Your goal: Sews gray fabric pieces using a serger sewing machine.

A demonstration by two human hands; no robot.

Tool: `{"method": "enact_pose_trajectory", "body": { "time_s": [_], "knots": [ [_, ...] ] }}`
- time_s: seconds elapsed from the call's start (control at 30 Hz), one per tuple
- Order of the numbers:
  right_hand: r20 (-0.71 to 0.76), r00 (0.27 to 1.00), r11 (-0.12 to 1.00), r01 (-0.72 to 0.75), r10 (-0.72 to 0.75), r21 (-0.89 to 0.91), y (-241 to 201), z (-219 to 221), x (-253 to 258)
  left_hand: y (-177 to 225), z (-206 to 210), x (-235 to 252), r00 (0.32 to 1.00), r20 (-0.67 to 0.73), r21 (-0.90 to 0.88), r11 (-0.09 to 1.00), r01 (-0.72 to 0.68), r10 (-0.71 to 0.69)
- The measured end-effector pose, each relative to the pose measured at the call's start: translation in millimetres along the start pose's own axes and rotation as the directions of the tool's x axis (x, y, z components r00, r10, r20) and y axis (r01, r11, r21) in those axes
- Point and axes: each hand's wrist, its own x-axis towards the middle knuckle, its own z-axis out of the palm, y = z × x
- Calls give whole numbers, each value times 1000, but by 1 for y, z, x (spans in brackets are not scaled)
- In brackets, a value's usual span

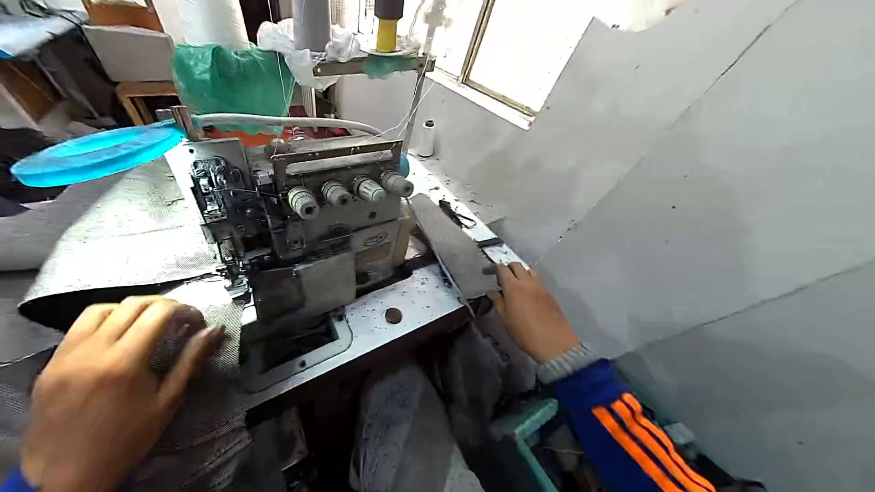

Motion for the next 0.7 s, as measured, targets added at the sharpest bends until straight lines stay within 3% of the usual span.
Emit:
{"method": "enact_pose_trajectory", "body": {
  "time_s": [0.07,0.17,0.23,0.33,0.43,0.5,0.6,0.7],
  "knots": [
    [91,995,996,-22,30,-87,14,2,12,-12,11,15,1000,-2,-14,1000,10,-10],
    [115,987,988,121,-109,-95,19,2,17,-11,12,21,1000,21,14,1000,-15,14],
    [125,969,976,216,-214,-2,25,-7,17,-9,11,20,1000,11,34,999,-24,23],
    [3,930,921,363,-367,137,43,-16,25,-11,8,21,999,20,5,999,-43,43],
    [-136,903,878,427,-407,217,40,-36,33,-16,4,24,998,12,-144,988,-52,54],
    [-351,859,848,469,-373,245,16,-46,32,-17,-5,25,1000,21,-352,936,10,-2],
    [-630,745,726,557,-220,404,-69,-41,13,-6,-29,28,998,-18,-578,815,42,-64],
    [-663,717,461,674,-217,578,-172,-9,-15,12,-53,29,995,-97,-622,782,-38,-29]
  ]
}}
